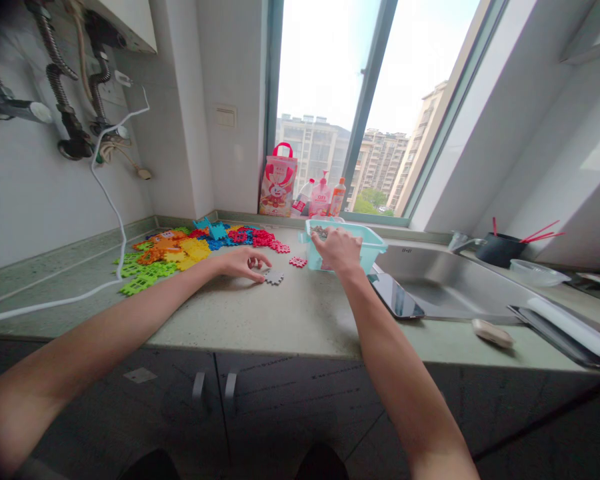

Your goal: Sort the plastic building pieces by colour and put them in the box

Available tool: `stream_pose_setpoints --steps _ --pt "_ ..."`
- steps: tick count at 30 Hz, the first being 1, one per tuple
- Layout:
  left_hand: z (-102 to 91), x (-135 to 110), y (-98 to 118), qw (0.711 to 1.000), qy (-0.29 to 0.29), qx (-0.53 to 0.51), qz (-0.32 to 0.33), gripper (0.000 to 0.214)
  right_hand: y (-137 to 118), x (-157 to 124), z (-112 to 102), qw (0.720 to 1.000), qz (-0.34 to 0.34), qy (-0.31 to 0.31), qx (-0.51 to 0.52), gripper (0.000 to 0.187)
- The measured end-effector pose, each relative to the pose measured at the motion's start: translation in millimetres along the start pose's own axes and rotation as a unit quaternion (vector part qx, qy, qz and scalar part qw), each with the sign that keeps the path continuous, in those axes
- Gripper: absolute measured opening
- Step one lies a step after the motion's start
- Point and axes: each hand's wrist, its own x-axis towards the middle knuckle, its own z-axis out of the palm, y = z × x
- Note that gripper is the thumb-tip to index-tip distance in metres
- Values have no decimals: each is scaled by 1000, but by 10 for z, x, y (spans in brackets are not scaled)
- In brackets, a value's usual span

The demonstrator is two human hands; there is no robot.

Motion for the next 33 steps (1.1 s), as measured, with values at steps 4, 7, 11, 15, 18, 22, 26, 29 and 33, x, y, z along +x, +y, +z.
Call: stream_pose_setpoints --steps 4,7,11,15,18,22,26,29,33 --pt "-6 -16 19 1000 -2 -7 6 46 27 9 58 999 -15 30 34 51" --pt "5 -18 21 1000 2 -20 -1 44 -6 -4 85 988 -88 99 76 45" --pt "15 -7 46 1000 3 -25 -4 59 -145 -86 96 937 -260 128 194 37" --pt "30 -3 106 999 -26 -25 5 46 -293 -214 234 905 -335 -59 256 31" --pt "63 -8 141 997 -21 -69 9 42 -353 -276 425 878 -351 -177 272 41" --pt "110 -2 157 994 28 -100 26 36 -384 -290 576 863 -345 -201 308 41" --pt "135 24 101 988 64 -136 32 47 -385 -289 467 883 -355 -123 283 29" --pt "135 40 10 991 50 -123 22 57 -348 -266 272 902 -335 -18 271 31" --pt "104 44 -78 997 42 -64 16 57 -203 -142 63 932 -230 142 240 38"
